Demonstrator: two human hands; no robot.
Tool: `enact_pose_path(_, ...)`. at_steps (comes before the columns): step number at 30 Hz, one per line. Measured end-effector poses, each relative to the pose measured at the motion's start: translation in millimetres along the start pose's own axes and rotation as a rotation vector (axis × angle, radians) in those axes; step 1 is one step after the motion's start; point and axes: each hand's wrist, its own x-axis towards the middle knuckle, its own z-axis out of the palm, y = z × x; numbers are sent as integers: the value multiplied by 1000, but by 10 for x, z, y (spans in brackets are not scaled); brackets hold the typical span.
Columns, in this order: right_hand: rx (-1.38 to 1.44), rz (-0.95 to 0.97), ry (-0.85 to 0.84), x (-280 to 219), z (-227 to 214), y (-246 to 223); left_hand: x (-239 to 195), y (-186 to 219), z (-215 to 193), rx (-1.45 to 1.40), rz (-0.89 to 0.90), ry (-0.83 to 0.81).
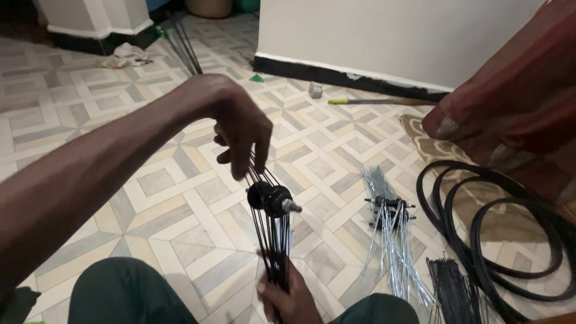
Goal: The person sits on the floor and inserts multiple bicycle spokes into the flanges of a bicycle hub. They handle both silver and black spokes, inserting them one by one into the hub holes and arranging them in a radial pattern.
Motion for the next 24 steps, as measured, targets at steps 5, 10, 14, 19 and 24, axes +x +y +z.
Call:
enact_pose_path(5, -134, 58, 178, -136, -441, 444, 659, -349, 523, -38, 133, 379)
enact_pose_path(10, -249, 114, 355, -268, -816, 746, 1272, -94, 1475, -47, 71, 1123)
enact_pose_path(14, -406, -319, 278, -324, -776, 715, 1485, 178, 1961, -412, -94, 1080)
enact_pose_path(19, -236, 162, 338, -457, -451, 181, 1551, 562, 2456, -592, -230, 1579)
enact_pose_path(24, -130, 312, 404, -300, 99, -395, 1517, 973, 2790, -684, -518, 1749)
